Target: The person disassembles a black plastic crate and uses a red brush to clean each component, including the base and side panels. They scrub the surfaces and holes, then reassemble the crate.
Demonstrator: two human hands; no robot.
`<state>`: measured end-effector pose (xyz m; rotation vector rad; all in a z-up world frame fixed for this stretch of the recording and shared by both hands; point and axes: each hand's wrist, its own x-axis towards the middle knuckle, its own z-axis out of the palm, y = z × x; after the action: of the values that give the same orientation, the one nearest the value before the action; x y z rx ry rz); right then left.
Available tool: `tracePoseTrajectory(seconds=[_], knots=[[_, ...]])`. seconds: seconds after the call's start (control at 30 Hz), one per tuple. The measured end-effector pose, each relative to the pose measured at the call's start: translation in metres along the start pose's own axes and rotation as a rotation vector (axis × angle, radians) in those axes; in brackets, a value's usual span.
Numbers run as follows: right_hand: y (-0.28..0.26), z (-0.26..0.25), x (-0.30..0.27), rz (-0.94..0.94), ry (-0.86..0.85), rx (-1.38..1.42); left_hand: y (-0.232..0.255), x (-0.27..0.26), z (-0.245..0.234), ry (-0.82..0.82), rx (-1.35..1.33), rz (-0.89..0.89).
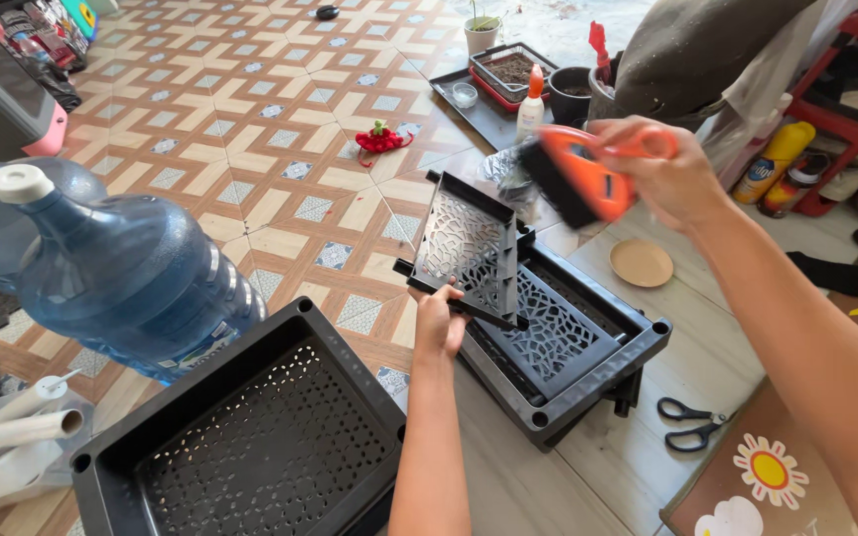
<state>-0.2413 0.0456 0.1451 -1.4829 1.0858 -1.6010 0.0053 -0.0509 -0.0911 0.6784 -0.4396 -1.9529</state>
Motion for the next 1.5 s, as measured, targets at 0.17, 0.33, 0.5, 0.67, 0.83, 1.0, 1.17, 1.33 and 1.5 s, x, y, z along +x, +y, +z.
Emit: tracePoseTrajectory(seconds=[0.17, 0.33, 0.5, 0.67, 0.83, 1.0, 1.17, 1.33, 1.5], knots=[[0.006, 0.048, 0.006, 0.408, -0.253, -0.264, 0.0, -0.015, 0.02, -0.174, -0.158, 0.015], [0.03, 0.003, 0.055, -0.551, 0.269, -1.267, 0.031, -0.055, 0.04, -0.07, -0.107, 0.087], [0.039, -0.004, 0.052, 0.121, -0.183, -0.189, 0.04, -0.061, 0.043, -0.16, -0.177, -0.006], [0.052, -0.018, 0.059, -0.437, 0.06, -1.588, 0.046, -0.076, 0.054, -0.093, 0.131, -0.146], [0.046, -0.019, 0.068, 0.138, -0.044, -0.37, 0.052, -0.068, 0.04, -0.219, 0.021, -0.186], [0.035, -0.004, 0.058, -0.615, 0.162, -1.274, 0.048, -0.077, 0.055, -0.195, 0.119, -0.222], [0.024, 0.004, 0.036, 0.16, -0.232, 0.187, 0.06, -0.075, 0.054, -0.222, 0.025, -0.153], [0.032, -0.009, 0.033, -0.459, 0.255, -1.058, 0.059, -0.078, 0.055, -0.167, 0.05, -0.088], [0.047, -0.013, 0.017, -0.116, -0.041, -0.263, 0.051, -0.066, 0.048, -0.081, 0.066, 0.082]])
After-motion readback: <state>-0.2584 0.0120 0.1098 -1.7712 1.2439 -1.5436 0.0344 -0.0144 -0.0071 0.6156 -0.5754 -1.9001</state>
